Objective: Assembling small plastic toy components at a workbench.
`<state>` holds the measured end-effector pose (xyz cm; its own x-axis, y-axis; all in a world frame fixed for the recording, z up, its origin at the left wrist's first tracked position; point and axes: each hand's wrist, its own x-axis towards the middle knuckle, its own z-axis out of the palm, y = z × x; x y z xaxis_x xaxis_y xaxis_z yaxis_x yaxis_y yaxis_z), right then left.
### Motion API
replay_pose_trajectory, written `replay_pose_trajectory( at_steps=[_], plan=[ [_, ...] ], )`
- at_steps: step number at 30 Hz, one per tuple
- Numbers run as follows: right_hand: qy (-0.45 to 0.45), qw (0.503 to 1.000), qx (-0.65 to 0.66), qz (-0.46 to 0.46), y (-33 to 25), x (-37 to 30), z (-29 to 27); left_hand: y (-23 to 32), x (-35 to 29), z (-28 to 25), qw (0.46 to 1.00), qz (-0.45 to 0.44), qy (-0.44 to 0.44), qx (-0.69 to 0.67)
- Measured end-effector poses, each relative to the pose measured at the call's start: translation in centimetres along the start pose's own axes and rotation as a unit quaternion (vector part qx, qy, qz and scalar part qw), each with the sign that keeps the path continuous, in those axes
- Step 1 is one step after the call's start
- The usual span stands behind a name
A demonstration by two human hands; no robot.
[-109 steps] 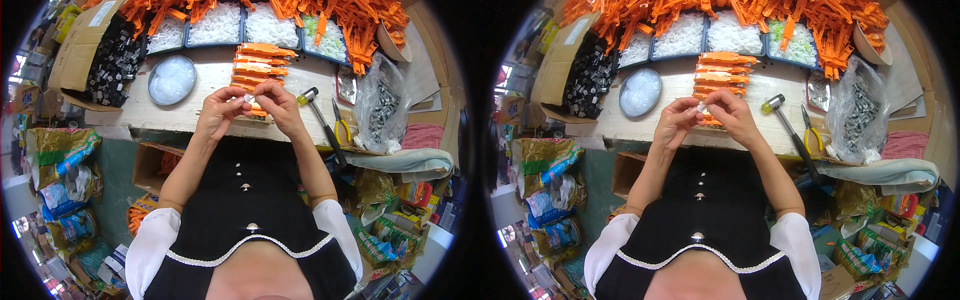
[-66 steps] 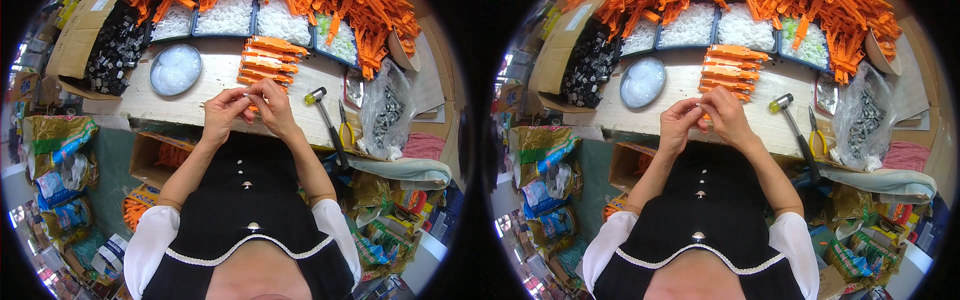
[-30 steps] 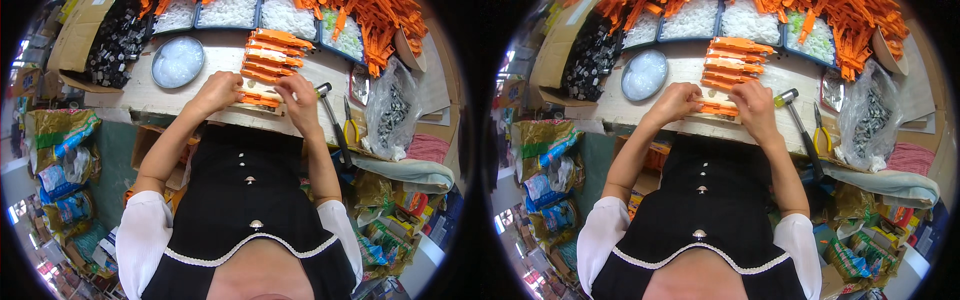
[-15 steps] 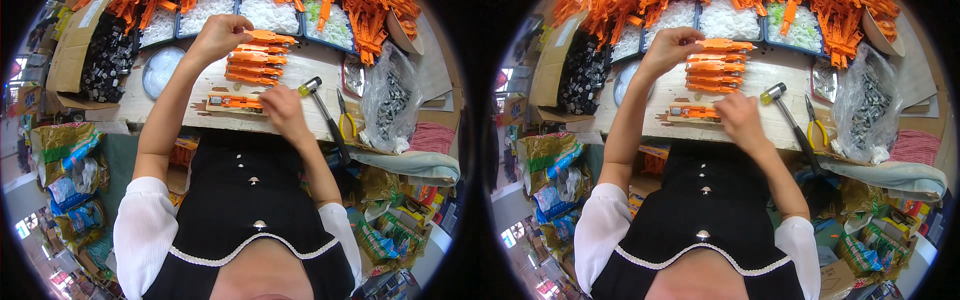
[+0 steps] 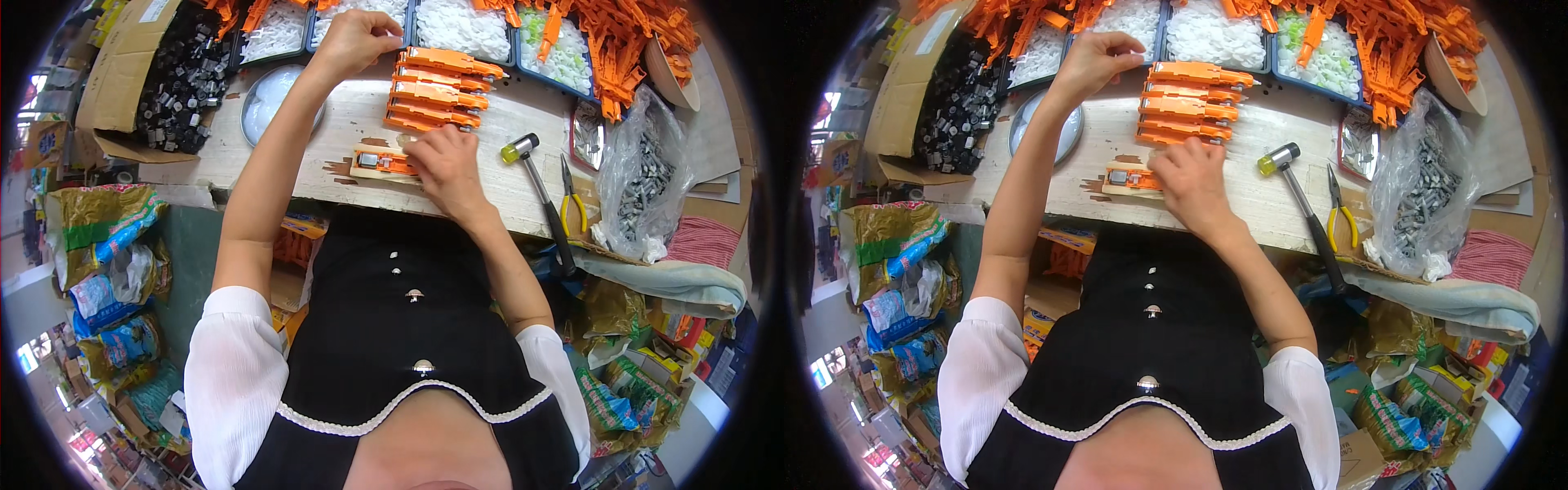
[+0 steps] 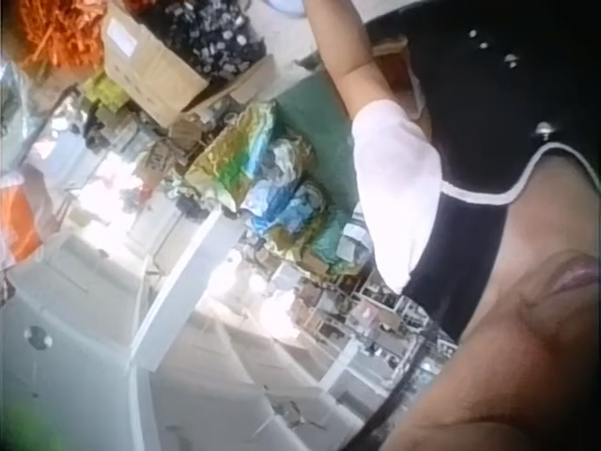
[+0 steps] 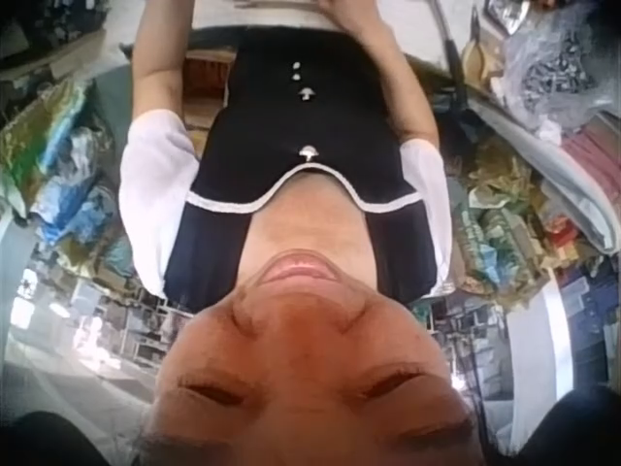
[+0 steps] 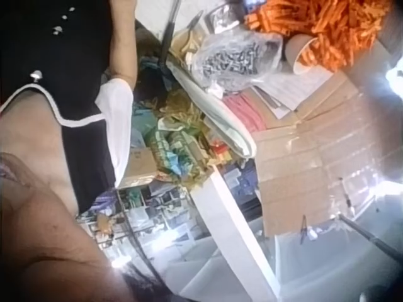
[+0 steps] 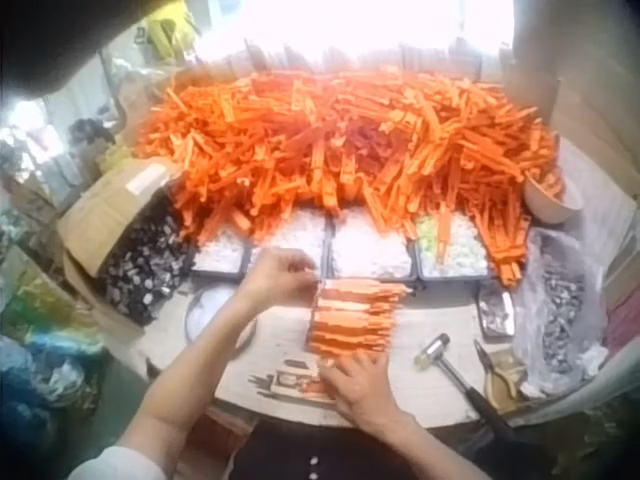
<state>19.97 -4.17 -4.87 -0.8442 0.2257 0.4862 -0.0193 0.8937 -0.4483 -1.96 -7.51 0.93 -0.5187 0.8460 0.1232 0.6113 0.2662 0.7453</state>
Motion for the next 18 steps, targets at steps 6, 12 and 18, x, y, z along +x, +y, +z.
replay_pose_trajectory(
  at_steps=[6,12,18],
  plan=[
    [0.032,0.995,0.046,0.077,0.8,-0.4,-3.5,1.2,4.2,2.7,0.982,0.147,0.007,0.118],
    [0.033,0.993,0.042,0.107,1.4,-1.2,-4.5,4.3,6.6,6.5,0.949,0.163,-0.091,0.253],
    [0.033,0.993,0.033,0.108,2.0,-1.8,-4.6,4.2,7.8,8.2,0.946,0.181,-0.091,0.255]
  ],
)
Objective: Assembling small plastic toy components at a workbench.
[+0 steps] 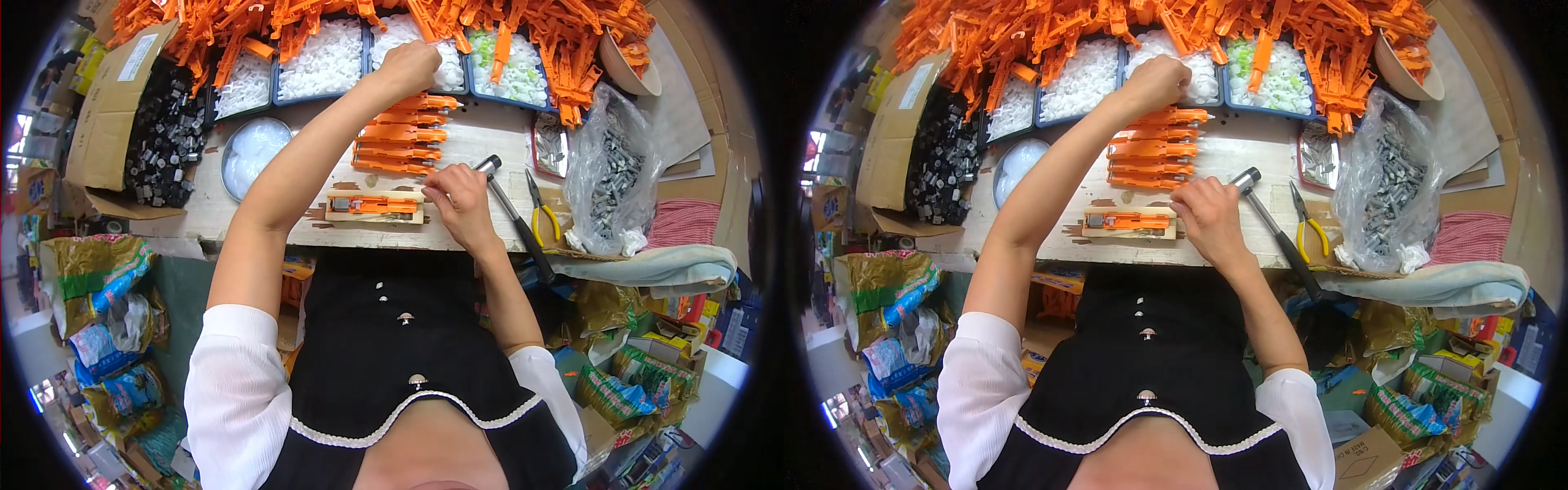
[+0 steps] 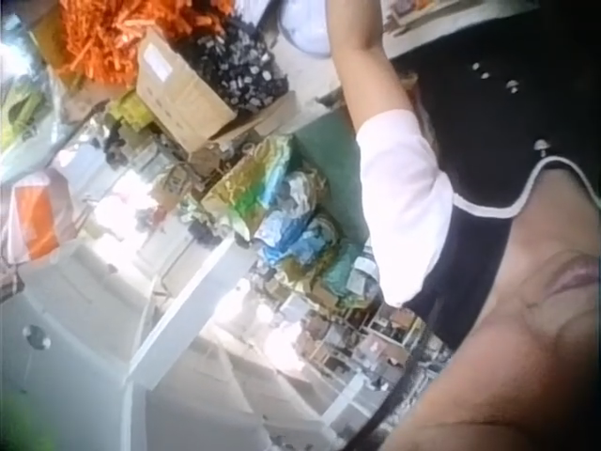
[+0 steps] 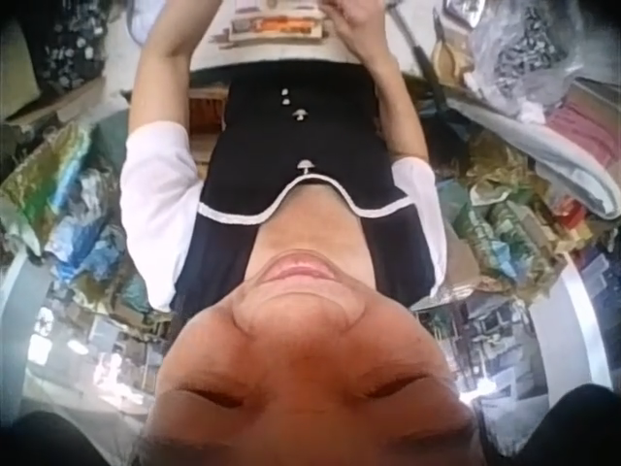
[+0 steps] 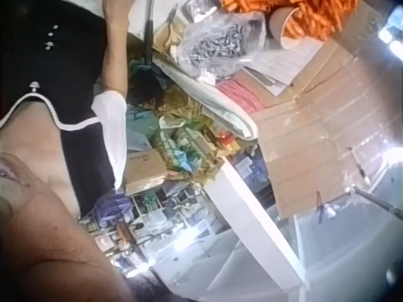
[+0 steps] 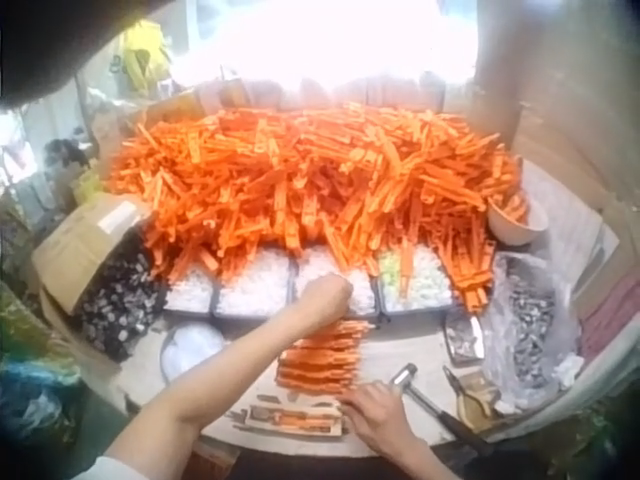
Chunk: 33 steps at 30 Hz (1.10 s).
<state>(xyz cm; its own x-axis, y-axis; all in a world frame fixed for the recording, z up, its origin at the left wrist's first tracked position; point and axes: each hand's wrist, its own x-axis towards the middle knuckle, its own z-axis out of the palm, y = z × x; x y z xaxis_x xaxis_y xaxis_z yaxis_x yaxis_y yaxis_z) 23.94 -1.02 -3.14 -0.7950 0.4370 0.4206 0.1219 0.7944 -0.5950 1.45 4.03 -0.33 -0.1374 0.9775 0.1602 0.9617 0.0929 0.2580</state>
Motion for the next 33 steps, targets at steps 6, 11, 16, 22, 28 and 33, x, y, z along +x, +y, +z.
replay_pose_trajectory(
  at_steps=[6,11,16,22,28,33],
  plan=[
    [0.016,1.0,0.005,0.001,0.3,0.0,-0.5,-3.2,-0.3,-0.2,0.988,-0.011,0.126,-0.093],
    [0.034,0.957,0.237,0.162,0.4,0.1,-1.0,-0.2,-5.8,-4.4,0.822,-0.106,0.132,-0.543],
    [0.053,0.801,0.544,0.246,-0.9,1.8,-0.7,4.5,-14.2,-3.1,0.738,-0.081,0.112,-0.66],
    [-0.039,0.787,0.566,0.24,-2.8,2.5,0.4,6.1,-19.3,-0.5,0.66,-0.079,0.132,-0.735],
    [-0.116,0.802,0.547,0.211,-3.3,2.7,0.4,5.9,-20.8,-0.2,0.651,-0.069,0.15,-0.741],
    [-0.205,0.823,0.487,0.208,-3.7,3.4,0.2,5.8,-21.6,0.0,0.703,-0.063,0.157,-0.691]
  ],
)
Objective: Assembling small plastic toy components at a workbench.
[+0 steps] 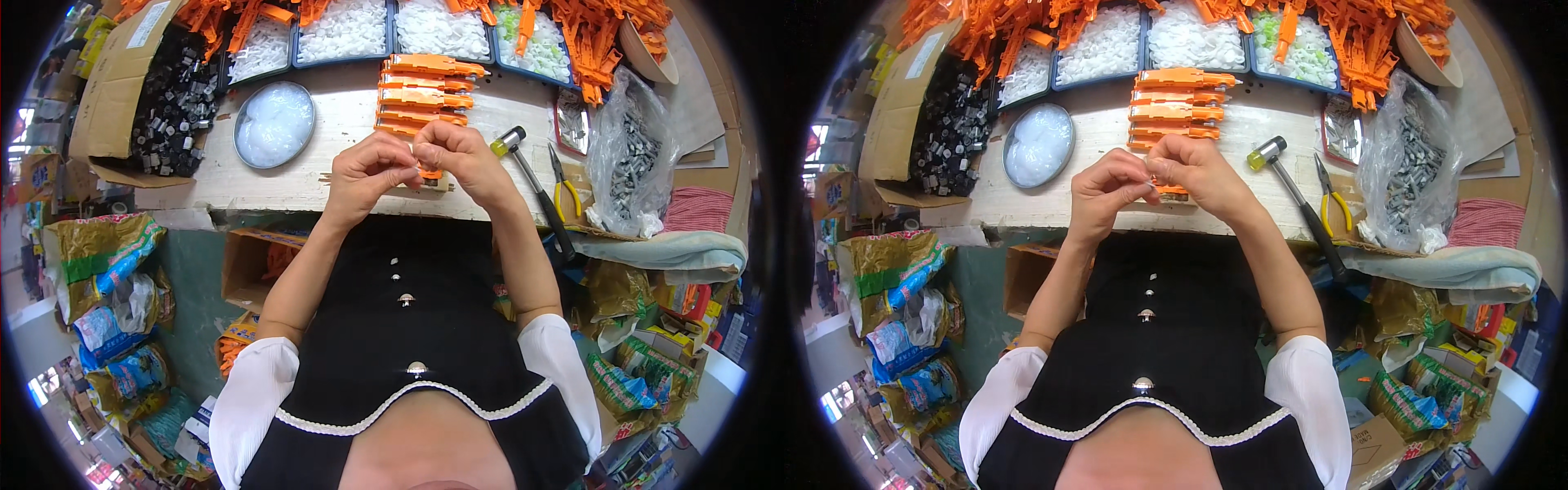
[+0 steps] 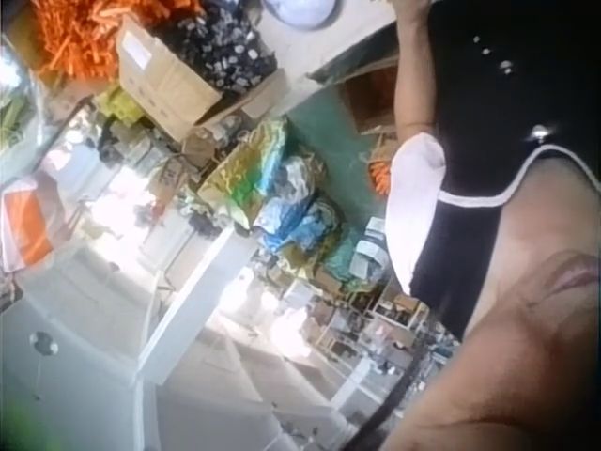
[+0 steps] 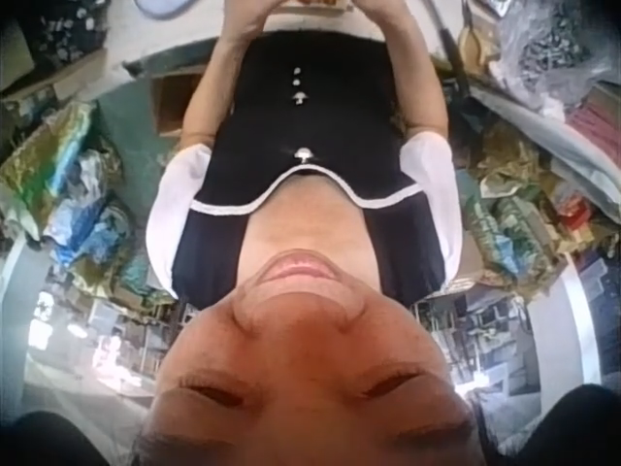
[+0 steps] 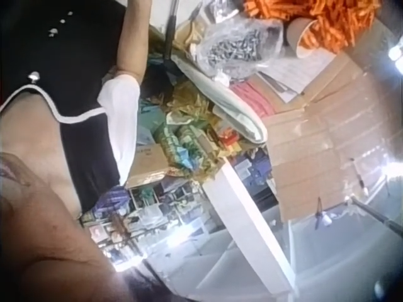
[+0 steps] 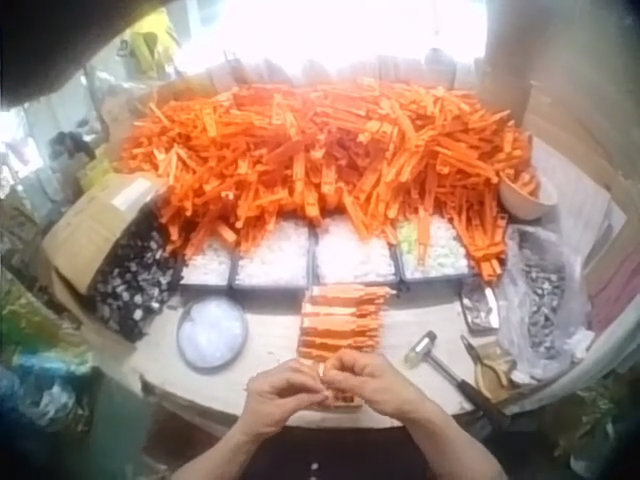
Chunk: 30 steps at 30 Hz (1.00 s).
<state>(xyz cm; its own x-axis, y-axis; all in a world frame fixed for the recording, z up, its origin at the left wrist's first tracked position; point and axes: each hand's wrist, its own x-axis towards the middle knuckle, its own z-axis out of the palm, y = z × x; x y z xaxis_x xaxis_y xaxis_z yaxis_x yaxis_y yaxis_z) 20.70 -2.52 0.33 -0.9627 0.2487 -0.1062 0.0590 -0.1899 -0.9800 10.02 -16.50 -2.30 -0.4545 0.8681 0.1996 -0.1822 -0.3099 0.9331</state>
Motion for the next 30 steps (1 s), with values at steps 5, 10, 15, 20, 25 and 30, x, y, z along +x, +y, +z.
replay_pose_trajectory(
  at_steps=[5,10,15,20,25,30],
  plan=[
    [0.06,0.993,-0.088,-0.044,1.4,0.1,1.5,-0.2,-0.6,-0.3,0.992,0.054,0.014,0.11],
    [0.152,0.899,-0.348,-0.217,2.4,-0.2,2.7,-0.3,-1.1,-0.8,0.991,0.039,0.041,0.123],
    [0.139,0.848,-0.443,-0.253,2.2,-0.8,2.7,-0.9,-1.3,-1.3,0.978,0.071,0.068,0.183],
    [0.141,0.82,-0.475,-0.287,3.2,-0.5,2.7,-0.5,-1.4,-1.8,0.945,0.11,0.054,0.302],
    [0.126,0.774,-0.556,-0.276,5.2,-0.3,2.5,-0.9,-1.6,-4.1,0.896,0.081,0.045,0.434],
    [0.103,0.756,-0.597,-0.247,5.6,0.1,2.9,-1.8,-1.8,-4.2,0.875,0.058,0.014,0.48]
  ],
)
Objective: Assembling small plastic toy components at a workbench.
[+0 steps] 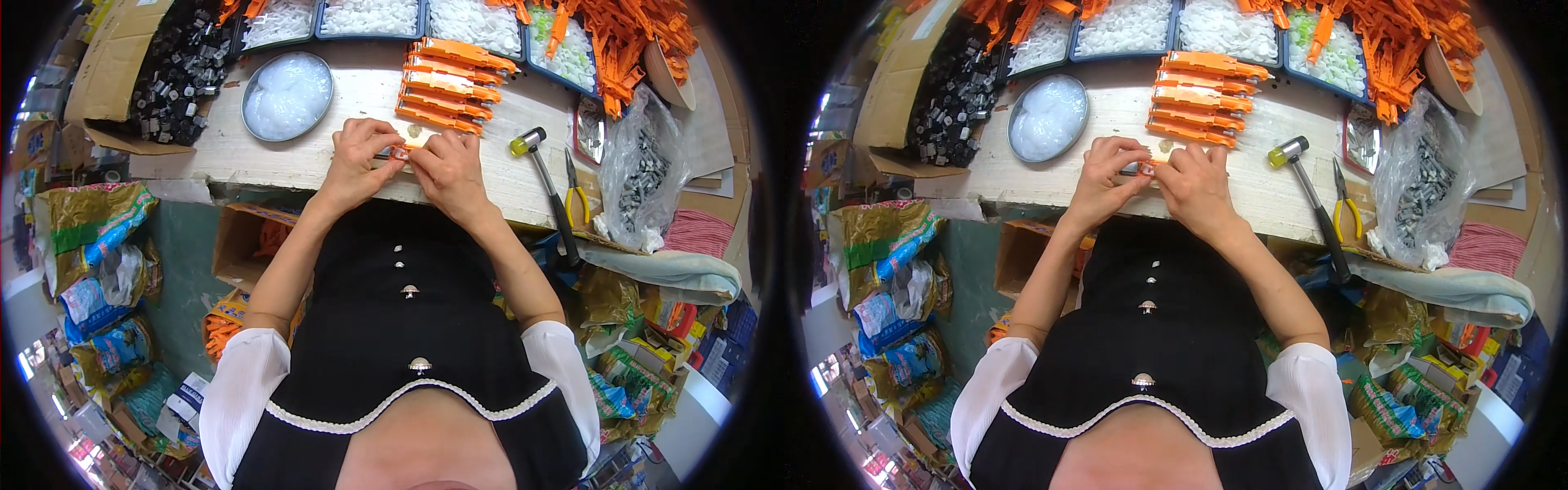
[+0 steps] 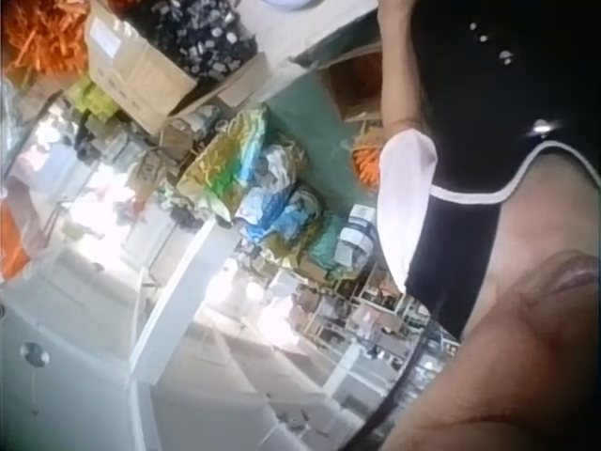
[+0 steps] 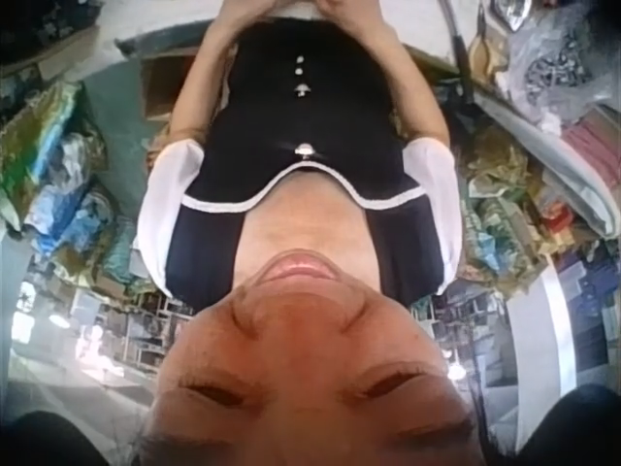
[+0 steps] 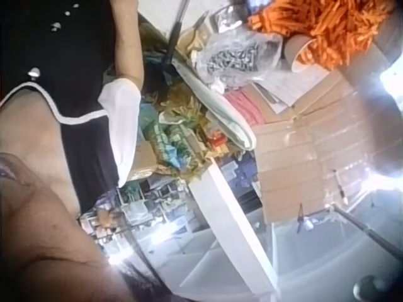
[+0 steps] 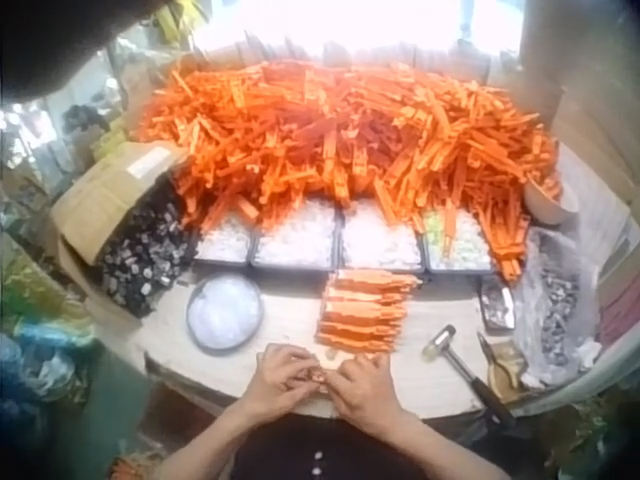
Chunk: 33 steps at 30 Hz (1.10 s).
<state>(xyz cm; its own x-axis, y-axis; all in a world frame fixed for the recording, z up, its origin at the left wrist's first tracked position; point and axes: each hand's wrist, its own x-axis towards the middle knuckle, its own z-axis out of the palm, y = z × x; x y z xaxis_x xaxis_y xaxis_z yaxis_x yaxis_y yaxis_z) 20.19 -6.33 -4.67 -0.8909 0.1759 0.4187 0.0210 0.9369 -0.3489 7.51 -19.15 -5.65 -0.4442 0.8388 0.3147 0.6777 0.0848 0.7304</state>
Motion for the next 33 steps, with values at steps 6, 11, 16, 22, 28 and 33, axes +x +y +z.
replay_pose_trajectory(
  at_steps=[6,11,16,22,28,33],
  plan=[
    [-0.005,0.999,0.05,0.012,0.6,0.0,-0.6,0.5,0.4,0.1,0.999,-0.006,-0.027,0.041],
    [0.003,0.998,0.059,0.012,0.5,0.0,-0.4,0.3,0.9,-0.2,0.998,-0.013,-0.052,0.043],
    [0.017,0.998,0.065,0.016,0.8,-0.2,-0.2,-0.6,0.7,-0.5,0.998,-0.046,-0.023,-0.047],
    [0.029,0.997,0.071,0.013,0.7,-0.2,0.3,-0.4,0.8,-0.2,1.0,-0.024,-0.012,-0.007],
    [0.033,0.996,0.076,0.015,0.8,-0.1,0.3,-0.7,1.0,-0.3,1.0,-0.017,-0.023,-0.01],
    [0.02,0.996,0.083,0.017,0.9,-0.1,0.3,0.0,1.4,-0.4,0.996,-0.074,-0.05,0.009]
  ],
)
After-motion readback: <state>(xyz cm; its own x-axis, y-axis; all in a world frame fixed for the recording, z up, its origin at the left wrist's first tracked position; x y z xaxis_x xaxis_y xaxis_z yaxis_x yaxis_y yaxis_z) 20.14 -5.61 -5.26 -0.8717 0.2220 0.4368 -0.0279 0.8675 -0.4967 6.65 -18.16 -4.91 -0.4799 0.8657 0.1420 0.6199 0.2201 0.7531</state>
